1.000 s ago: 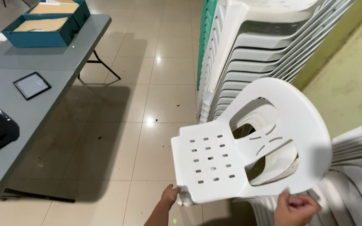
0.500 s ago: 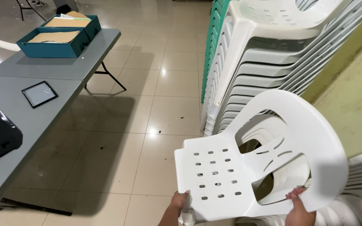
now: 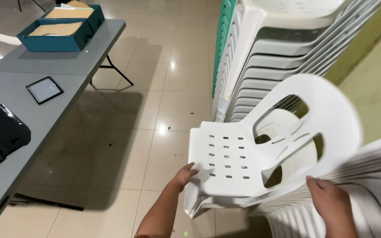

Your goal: The person wipes a table with a green cloth, then repeatedly picks up teal and white plastic chairs from stacks and places them on the floor. The person also picks up a black plastic tray from a stack and places it on the table. The person continues to arrange chairs around the room.

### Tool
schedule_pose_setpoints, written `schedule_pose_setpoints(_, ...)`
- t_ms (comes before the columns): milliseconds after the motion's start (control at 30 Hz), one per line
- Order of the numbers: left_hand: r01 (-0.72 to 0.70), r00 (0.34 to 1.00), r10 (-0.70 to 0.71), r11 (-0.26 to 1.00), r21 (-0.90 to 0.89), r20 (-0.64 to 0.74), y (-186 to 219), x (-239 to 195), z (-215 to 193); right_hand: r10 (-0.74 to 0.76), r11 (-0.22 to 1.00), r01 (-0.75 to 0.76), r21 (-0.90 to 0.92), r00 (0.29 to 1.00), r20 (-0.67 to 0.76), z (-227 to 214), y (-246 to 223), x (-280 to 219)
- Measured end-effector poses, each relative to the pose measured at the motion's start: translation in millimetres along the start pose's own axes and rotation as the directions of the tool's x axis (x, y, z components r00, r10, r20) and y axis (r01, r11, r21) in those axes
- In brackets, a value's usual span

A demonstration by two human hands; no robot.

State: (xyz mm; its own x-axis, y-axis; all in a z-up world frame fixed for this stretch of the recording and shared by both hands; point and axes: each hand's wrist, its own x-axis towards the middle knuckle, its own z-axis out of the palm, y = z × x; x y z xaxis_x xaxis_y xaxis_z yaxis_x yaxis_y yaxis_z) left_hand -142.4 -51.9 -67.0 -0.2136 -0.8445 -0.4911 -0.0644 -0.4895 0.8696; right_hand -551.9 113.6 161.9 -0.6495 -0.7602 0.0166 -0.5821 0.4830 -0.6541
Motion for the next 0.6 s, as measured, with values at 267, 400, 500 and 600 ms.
schedule_pose_setpoints(267, -0.071, 0.990, 0.048, 0.982, 0.172, 0.134, -7.0, -9.6, 15.3, -0.065, 0.985, 0.094, -0.145, 0.979, 0.195, 20.0, -23.3, -33.9)
schedule_pose_setpoints(400, -0.060, 0.998, 0.058, 0.983, 0.174, 0.018, -0.4, -40.1, 0.0, -0.143, 0.966, 0.190, -0.175, 0.958, 0.250, 50.4, -25.5, -34.8)
schedule_pose_setpoints(500, -0.095, 0.990, 0.116, 0.968, 0.231, -0.076, 2.4, -85.1, -23.9, -0.200, 0.952, 0.257, -0.166, 0.933, 0.299, 83.2, -24.9, -34.3)
schedule_pose_setpoints(600, -0.100, 0.973, 0.151, 0.956, 0.275, -0.173, 4.3, -148.8, -56.3, -0.231, 0.946, 0.299, -0.128, 0.894, 0.383, 112.3, -44.8, -42.3)
